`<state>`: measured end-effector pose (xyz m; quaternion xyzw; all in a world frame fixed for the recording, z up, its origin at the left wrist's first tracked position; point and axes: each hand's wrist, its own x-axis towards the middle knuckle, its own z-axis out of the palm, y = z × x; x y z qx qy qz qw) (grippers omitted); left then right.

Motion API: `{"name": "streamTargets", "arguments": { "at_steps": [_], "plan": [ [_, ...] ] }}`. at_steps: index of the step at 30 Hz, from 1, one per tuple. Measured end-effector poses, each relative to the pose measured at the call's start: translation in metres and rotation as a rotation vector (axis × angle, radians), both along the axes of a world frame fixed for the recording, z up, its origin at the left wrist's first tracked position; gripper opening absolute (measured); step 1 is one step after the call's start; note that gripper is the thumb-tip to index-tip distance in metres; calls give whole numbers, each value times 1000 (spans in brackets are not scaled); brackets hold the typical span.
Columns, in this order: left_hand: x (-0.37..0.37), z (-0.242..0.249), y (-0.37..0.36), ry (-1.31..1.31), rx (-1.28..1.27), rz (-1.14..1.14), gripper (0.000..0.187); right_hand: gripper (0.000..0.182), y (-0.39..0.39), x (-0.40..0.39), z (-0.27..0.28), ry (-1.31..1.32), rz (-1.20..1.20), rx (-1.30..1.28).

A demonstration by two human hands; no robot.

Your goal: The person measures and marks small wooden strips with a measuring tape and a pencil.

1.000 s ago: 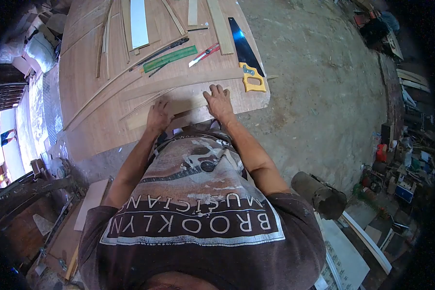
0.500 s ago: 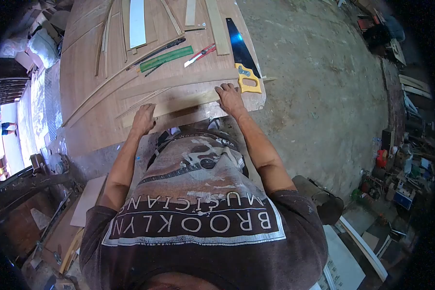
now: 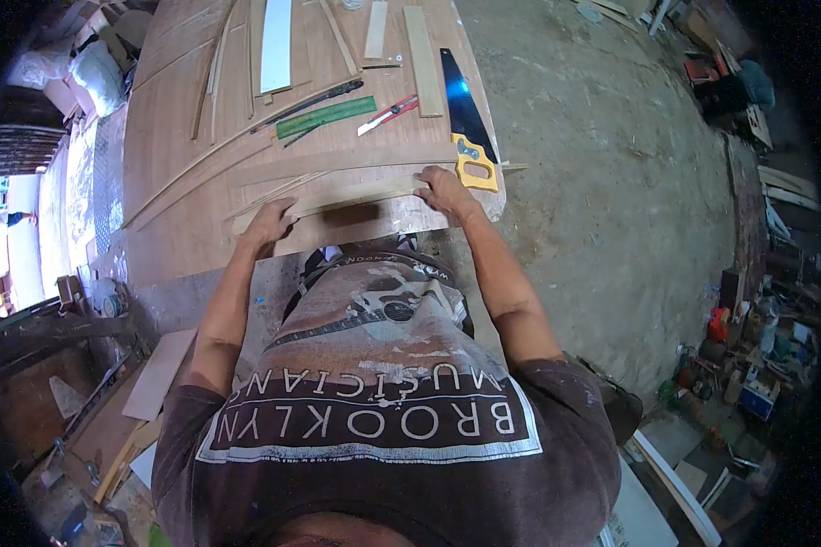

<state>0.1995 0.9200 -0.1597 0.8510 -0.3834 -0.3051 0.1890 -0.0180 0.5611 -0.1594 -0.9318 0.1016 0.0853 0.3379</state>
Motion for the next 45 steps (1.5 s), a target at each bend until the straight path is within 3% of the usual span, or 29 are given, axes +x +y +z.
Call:
{"name": "streamTargets", "arguments": {
  "at_steps": [2, 5, 8, 10, 12, 18, 23, 30, 33, 37, 39, 42, 45],
  "plan": [
    [-7, -4, 8, -57, -30, -6, 47, 41, 4, -2, -1, -39, 49, -66],
    [-28, -2, 8, -351, -62, -53, 42, 41, 20, -8, 5, -22, -54, -116],
    [-29, 9, 3, -349, -113, -26, 41, 39, 29, -1, 12, -4, -62, -245],
    [-15, 4, 0, -346, -100, 7, 39, 33, 32, 10, 19, -54, -70, -200],
    [4, -3, -5, -455, -83, 61, 38, 25, 34, 26, 28, -169, -183, -256],
    [36, -13, -18, -779, -71, 29, 46, 44, 34, 56, 24, -128, -177, -508],
    [57, -19, -16, -658, -9, -41, 45, 46, 26, 64, 4, -44, -114, -628],
    [28, 16, 43, -534, 37, -69, 50, 51, 44, 60, 47, 23, -15, -536],
    [17, 2, 69, -337, 108, -160, 53, 56, 61, 48, 31, 52, -2, -549],
    [14, 5, 72, -330, 111, -112, 49, 59, 73, 52, 23, 144, -47, -505],
    [31, 5, 67, -341, -171, -33, 40, 60, 82, 54, 24, 187, -68, -513],
    [80, -28, 53, -445, -137, -28, 30, 64, 95, 57, 28, 190, -50, -513],
    [110, -4, 23, -497, -328, 70, 21, 64, 115, 63, 30, 183, -115, -516]
  ]
}}
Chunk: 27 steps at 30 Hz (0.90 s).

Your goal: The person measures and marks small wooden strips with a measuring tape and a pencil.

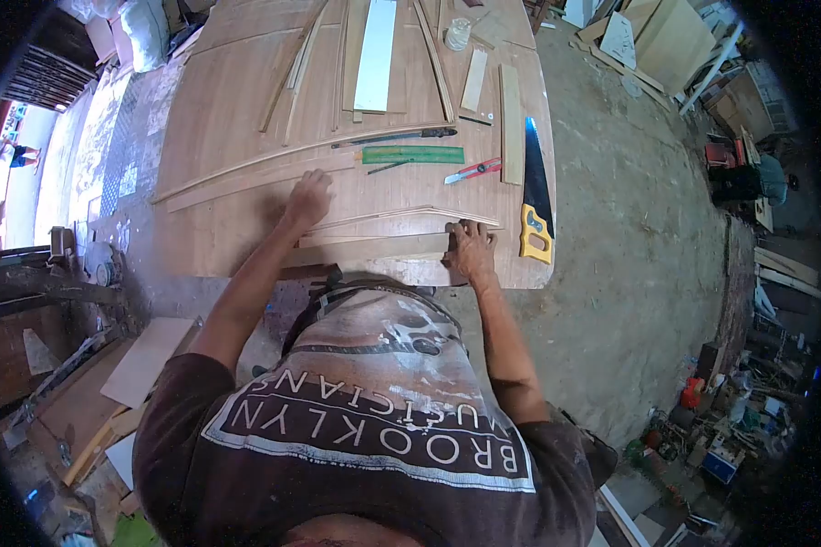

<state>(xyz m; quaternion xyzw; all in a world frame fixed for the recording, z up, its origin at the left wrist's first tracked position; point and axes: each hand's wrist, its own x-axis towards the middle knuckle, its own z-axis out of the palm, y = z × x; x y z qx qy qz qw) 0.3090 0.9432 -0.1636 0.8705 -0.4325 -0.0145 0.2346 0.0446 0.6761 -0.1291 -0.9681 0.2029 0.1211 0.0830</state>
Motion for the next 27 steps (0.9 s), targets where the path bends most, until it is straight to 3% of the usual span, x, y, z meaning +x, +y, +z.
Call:
{"name": "streamTargets", "arguments": {
  "at_steps": [7, 9, 19, 22, 24, 27],
  "plan": [
    [34, -25, -71, -69, 68, -47, 25, 56, 46, -9, 19, -87, -230, 153],
    [36, -25, -80, -23, 274, -43, 30, 55, 55, -23, 16, -92, -289, 138],
    [31, -28, -89, 57, 273, -38, 29, 59, 82, -70, -4, -74, -518, 176],
    [35, -17, -89, 160, 114, 18, 25, 58, 83, -68, -6, -145, -535, 153],
    [41, -12, -86, 361, -120, 144, 23, 56, 83, -62, -7, -212, -540, 135],
    [63, -10, -75, 574, -121, 213, 23, 50, 78, -52, -5, -293, -519, 202]
  ]
}}
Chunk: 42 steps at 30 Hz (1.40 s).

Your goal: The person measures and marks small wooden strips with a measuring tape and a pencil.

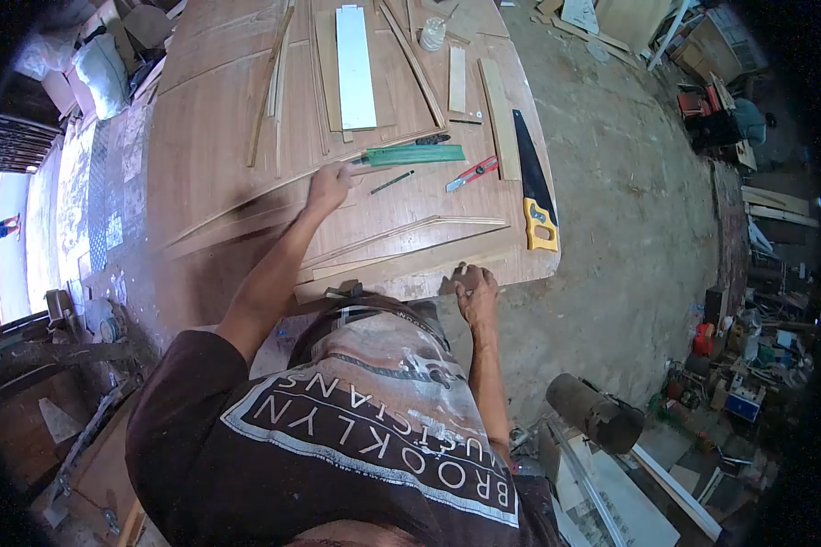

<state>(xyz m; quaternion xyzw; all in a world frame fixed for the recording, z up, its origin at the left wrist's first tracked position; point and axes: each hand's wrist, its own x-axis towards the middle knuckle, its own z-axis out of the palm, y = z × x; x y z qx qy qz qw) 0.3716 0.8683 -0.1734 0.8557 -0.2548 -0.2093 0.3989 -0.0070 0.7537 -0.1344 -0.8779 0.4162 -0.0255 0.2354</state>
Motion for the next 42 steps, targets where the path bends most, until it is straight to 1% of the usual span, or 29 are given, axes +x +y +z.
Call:
{"name": "streamTargets", "arguments": {
  "at_steps": [1, 2, 4, 5, 7, 8, 9, 10, 11, 12, 13, 14, 15, 17, 18, 20, 21, 25, 28, 30, 31, 33, 34, 36, 37, 39, 42],
  "plan": [
    [4, 13, 10, -36, -85, 11, 26, 47, -1, 3, -2, -49, 29, -34],
    [10, 13, 19, -39, -87, 18, 26, 45, -2, 6, -5, -97, 58, -67],
    [23, 12, 40, -232, 14, 134, 27, 43, -2, 17, 3, -89, 69, -40],
    [27, 12, 52, -232, 14, 139, 27, 42, -3, 23, 8, -77, 74, -11],
    [33, 17, 78, -373, -142, 187, 31, 43, -8, 32, 11, -83, 102, 30],
    [37, 19, 91, -371, -139, 192, 31, 44, -12, 38, 12, -90, 124, 72],
    [42, 20, 104, -244, -190, 208, 32, 44, -16, 51, 16, -87, 128, 75],
    [35, 20, 111, -103, -238, 216, 34, 43, -17, 65, 25, -190, 129, 163],
    [31, 32, 111, -36, -248, 179, 37, 42, -18, 82, 35, -301, 128, 243],
    [25, 42, 108, -29, -251, 171, 37, 43, -17, 98, 44, -382, 82, 380],
    [19, 50, 104, 30, -308, 149, 38, 45, -15, 114, 52, -466, 36, 514],
    [12, 57, 100, 87, -365, 127, 39, 45, -15, 131, 56, -534, 37, 556],
    [6, 62, 95, 89, -372, 122, 39, 46, -14, 146, 62, -603, 40, 598],
    [-8, 74, 85, 141, -399, 100, 37, 44, -4, 175, 92, -730, -19, 751],
    [-17, 85, 80, 139, -404, 93, 37, 44, -3, 184, 98, -735, -21, 744],
    [-35, 107, 72, 165, -502, 15, 32, 37, -3, 198, 103, -762, 12, 967],
    [-42, 110, 69, 192, -481, 34, 26, 29, -4, 202, 102, -738, 31, 990],
    [-61, 123, 61, 244, -512, 45, 21, 24, -3, 197, 100, -770, 50, 1041],
    [-68, 124, 59, 326, -551, 46, 17, 22, -3, 189, 101, -831, 12, 1064],
    [-72, 117, 56, 448, -662, 32, 17, 22, -4, 184, 102, -819, -3, 994],
    [-73, 114, 55, 445, -659, 35, 17, 22, -4, 181, 104, -819, -2, 998],
    [-73, 112, 53, 537, -668, 54, 20, 22, -6, 177, 108, -737, 50, 899],
    [-73, 112, 51, 534, -668, 56, 20, 22, -6, 174, 104, -738, 53, 902],
    [-76, 113, 46, 642, -660, 149, 21, 22, -7, 168, 96, -667, 124, 791],
    [-77, 114, 43, 644, -661, 143, 21, 21, -5, 165, 96, -634, 136, 771],
    [-81, 115, 39, 662, -669, 246, 23, 19, 1, 162, 94, -639, 135, 779],
    [-83, 108, 35, 699, -711, 259, 26, 18, 11, 165, 93, -645, 108, 824]
  ]
}}
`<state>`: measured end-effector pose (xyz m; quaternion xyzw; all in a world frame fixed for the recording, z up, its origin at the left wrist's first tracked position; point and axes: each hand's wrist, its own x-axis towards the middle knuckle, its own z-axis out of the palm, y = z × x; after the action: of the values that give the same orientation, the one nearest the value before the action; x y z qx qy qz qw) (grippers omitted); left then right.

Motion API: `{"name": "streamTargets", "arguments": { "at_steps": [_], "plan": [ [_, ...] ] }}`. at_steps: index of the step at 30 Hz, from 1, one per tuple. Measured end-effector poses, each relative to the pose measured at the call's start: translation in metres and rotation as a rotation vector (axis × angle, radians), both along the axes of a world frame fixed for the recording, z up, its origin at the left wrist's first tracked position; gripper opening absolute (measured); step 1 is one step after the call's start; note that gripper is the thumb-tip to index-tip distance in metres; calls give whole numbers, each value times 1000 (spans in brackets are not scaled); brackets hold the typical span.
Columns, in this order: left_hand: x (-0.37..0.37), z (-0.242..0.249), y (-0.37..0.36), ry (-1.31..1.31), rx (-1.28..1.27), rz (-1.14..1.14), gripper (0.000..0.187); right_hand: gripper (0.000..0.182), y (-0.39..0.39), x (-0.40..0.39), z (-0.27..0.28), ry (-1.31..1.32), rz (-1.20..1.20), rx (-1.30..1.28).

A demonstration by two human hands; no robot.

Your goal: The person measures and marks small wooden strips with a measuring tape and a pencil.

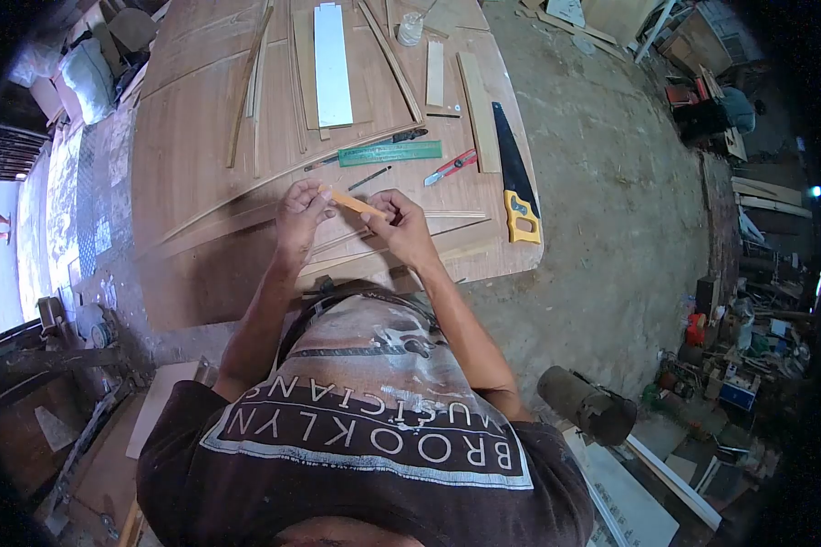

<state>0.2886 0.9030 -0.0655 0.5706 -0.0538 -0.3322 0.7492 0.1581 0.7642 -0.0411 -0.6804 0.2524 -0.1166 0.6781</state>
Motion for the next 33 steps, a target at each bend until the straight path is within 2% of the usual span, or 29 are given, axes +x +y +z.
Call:
{"name": "streamTargets", "arguments": {
  "at_steps": [7, 11, 16, 19, 21, 25, 27, 29, 30, 32, 33],
  "plan": [
    [-11, 16, -19, 25, -40, -13, 25, 15, 8, 3, 3, 81, -3, 100],
    [-4, 14, -20, 14, -34, -38, 18, 16, 4, 5, 5, 129, 54, 192],
    [2, 19, -24, 87, -82, 0, 16, 18, 4, 10, 11, 78, 74, 279],
    [2, 24, -29, 56, -100, 26, 17, 18, 5, 12, 9, 41, 58, 325],
    [2, 23, -32, -86, -113, -53, 20, 18, 5, 13, 7, 18, 52, 318],
    [3, 23, -32, -128, -70, -75, 25, 20, 7, 15, 14, -38, 45, 290],
    [7, 26, -33, 113, -195, -48, 30, 21, 7, 13, 16, -58, 29, 294],
    [10, 33, -32, 131, -172, -80, 35, 24, 5, 9, 11, 20, 6, -187],
    [10, 38, -32, 150, -149, -109, 40, 24, 4, 9, 10, 21, 2, -186],
    [7, 37, -34, 133, -173, -115, 42, 22, 3, 11, 8, -208, -133, -639],
    [6, 35, -35, 115, -198, -116, 45, 22, 3, 11, 7, -208, -136, -638]
  ]
}}
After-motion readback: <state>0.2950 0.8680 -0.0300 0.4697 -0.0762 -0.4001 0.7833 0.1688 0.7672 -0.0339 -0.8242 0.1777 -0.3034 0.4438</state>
